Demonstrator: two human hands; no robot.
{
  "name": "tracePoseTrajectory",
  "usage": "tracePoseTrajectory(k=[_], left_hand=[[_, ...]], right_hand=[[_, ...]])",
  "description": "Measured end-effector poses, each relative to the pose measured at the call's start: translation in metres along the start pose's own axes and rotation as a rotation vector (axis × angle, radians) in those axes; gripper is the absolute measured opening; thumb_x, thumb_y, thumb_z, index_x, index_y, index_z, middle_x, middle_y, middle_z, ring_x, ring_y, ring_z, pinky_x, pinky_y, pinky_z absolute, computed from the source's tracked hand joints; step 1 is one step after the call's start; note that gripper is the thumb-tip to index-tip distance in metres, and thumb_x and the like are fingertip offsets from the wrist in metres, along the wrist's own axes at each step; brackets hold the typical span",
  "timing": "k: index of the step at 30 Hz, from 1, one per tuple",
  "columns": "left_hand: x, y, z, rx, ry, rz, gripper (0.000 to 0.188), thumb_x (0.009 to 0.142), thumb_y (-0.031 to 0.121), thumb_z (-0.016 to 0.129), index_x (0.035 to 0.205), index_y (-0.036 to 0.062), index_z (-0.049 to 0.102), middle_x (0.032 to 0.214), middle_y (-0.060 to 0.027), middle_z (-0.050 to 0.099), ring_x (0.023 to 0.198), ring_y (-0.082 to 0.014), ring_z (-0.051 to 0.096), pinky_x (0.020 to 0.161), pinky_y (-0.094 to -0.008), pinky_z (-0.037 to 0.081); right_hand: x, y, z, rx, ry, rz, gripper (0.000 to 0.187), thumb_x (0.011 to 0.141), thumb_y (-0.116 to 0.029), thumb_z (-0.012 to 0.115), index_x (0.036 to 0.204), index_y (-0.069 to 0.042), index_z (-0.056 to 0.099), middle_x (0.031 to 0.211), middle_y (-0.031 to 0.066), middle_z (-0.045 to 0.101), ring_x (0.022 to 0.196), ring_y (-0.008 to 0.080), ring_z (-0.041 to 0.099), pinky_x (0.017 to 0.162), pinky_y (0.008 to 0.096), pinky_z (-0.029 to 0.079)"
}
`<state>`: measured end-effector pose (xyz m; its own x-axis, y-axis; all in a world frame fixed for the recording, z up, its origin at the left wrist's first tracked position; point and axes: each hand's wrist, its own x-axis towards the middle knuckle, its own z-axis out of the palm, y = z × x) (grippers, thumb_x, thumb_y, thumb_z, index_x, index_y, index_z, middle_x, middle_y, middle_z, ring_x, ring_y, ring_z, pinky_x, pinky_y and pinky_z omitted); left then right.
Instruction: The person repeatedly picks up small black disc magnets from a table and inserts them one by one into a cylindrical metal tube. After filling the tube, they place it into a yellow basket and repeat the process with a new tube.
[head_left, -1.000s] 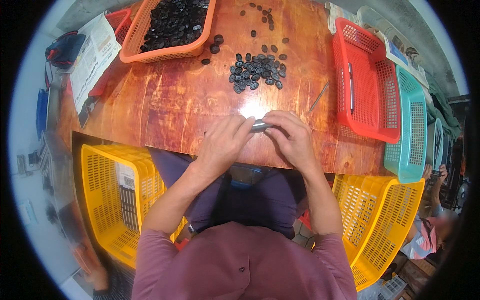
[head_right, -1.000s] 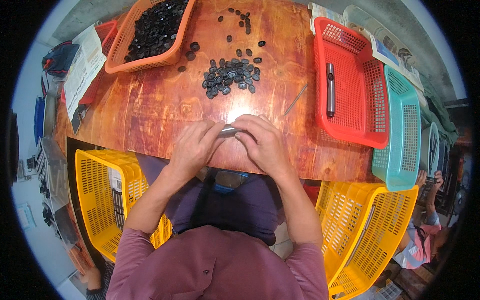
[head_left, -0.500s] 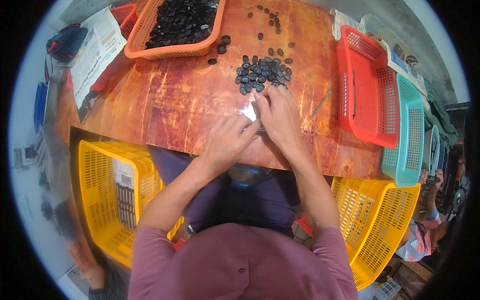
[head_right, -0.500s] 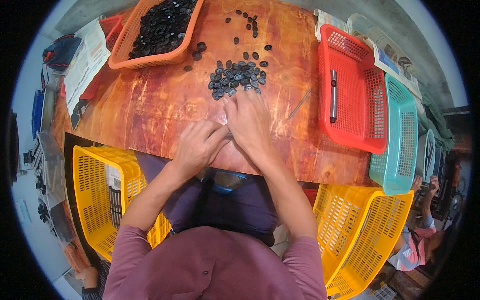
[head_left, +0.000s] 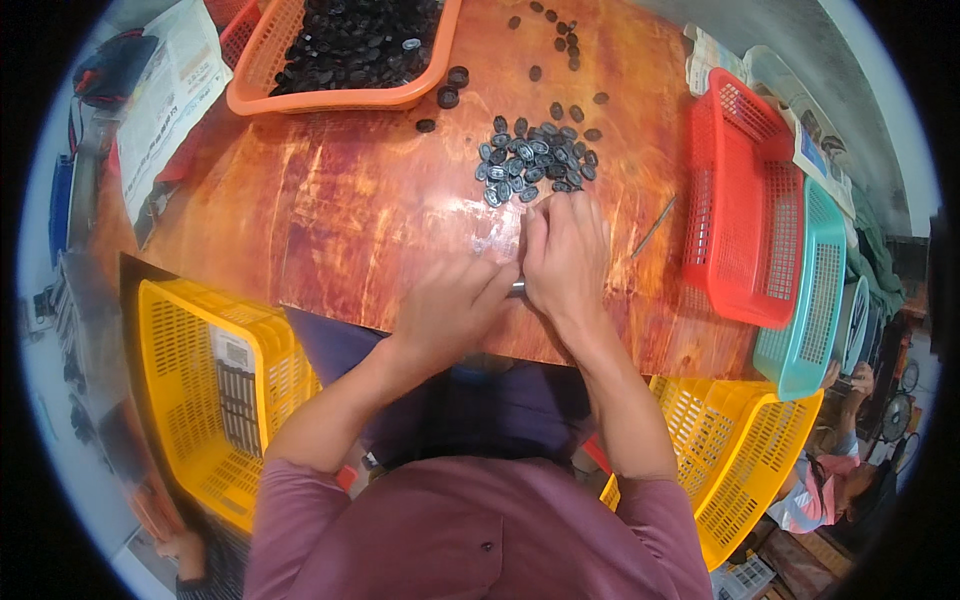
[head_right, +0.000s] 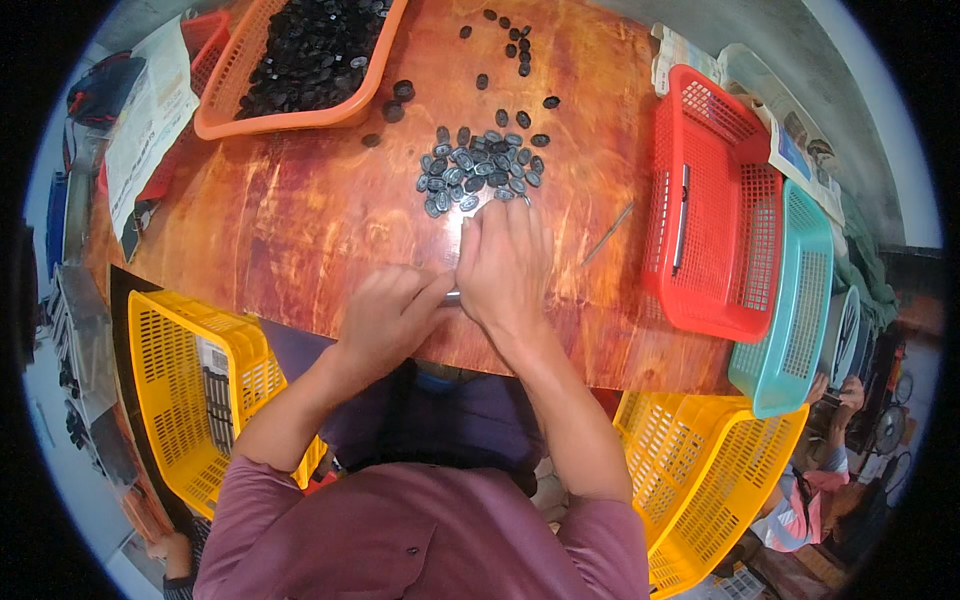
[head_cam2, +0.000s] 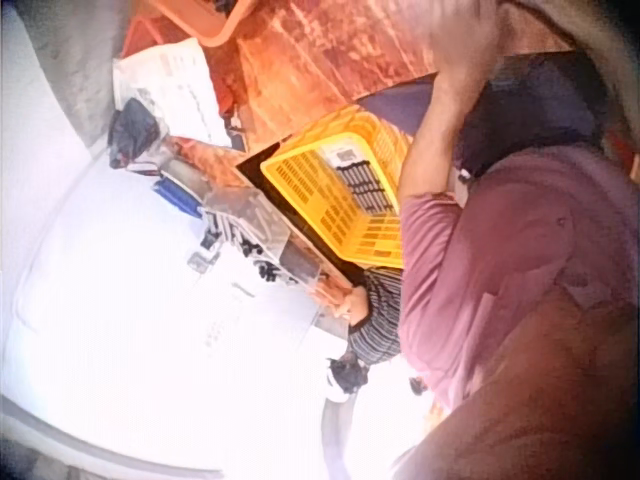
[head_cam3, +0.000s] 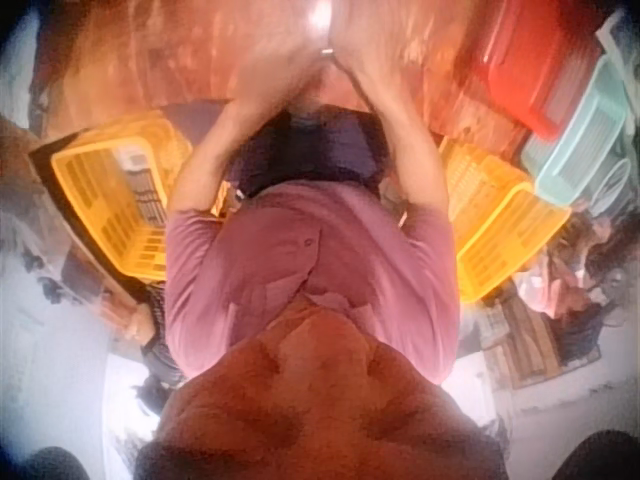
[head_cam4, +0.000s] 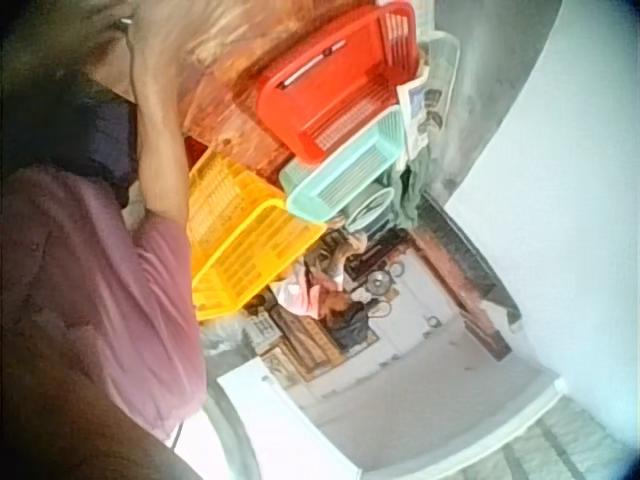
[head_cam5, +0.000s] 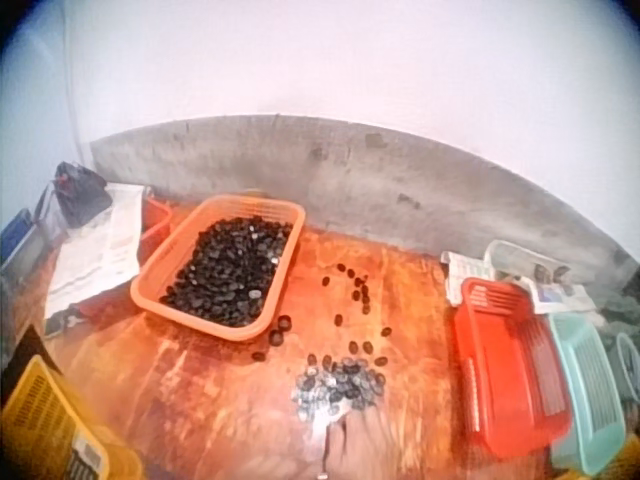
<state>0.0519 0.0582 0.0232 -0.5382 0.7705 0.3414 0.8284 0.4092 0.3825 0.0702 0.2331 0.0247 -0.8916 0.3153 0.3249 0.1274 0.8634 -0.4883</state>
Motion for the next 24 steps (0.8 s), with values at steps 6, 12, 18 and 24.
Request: tracePoseTrajectory(k=[6,12,18,24], left_hand=[[0.004,-0.004,0.002,-0.006,0.061,0.05,0.044,0.078,0.022,0.077,0.116,0.0034,0.067,0.101,-0.0068,0.064,0.086,-0.0246,0.061,0.072,-0.0365,0.048],[0.008,-0.004,-0.003,-0.076,-0.051,0.006,0.045,0.077,0.022,0.078,0.116,0.0023,0.067,0.101,-0.0066,0.065,0.082,-0.023,0.06,0.07,-0.0358,0.047],[0.008,-0.004,0.002,-0.027,-0.01,0.021,0.044,0.078,0.023,0.078,0.116,0.0036,0.067,0.096,-0.0054,0.063,0.081,-0.0214,0.059,0.067,-0.0356,0.045],[0.003,0.0,0.005,0.081,0.0,-0.032,0.035,0.083,0.028,0.071,0.108,0.004,0.069,0.094,-0.0066,0.065,0.081,-0.0215,0.063,0.068,-0.0357,0.048]], right_hand=[[0.004,-0.005,-0.005,-0.031,-0.063,0.016,0.011,0.089,-0.015,0.062,0.087,-0.006,0.058,0.088,0.014,0.054,0.086,0.0336,0.053,0.076,0.0451,0.039],[0.009,-0.003,-0.004,-0.029,-0.133,0.04,0.012,0.089,-0.016,0.064,0.09,-0.006,0.057,0.091,0.0147,0.053,0.089,0.0348,0.052,0.077,0.0459,0.038],[0.01,0.002,-0.002,-0.02,-0.15,0.063,0.012,0.089,-0.015,0.062,0.091,-0.005,0.057,0.092,0.0159,0.053,0.089,0.0363,0.051,0.077,0.0467,0.038],[0.01,0.005,0.011,0.047,-0.043,-0.037,0.011,0.091,-0.013,0.059,0.088,-0.002,0.058,0.089,0.0183,0.056,0.092,0.0389,0.055,0.082,0.0497,0.044]])
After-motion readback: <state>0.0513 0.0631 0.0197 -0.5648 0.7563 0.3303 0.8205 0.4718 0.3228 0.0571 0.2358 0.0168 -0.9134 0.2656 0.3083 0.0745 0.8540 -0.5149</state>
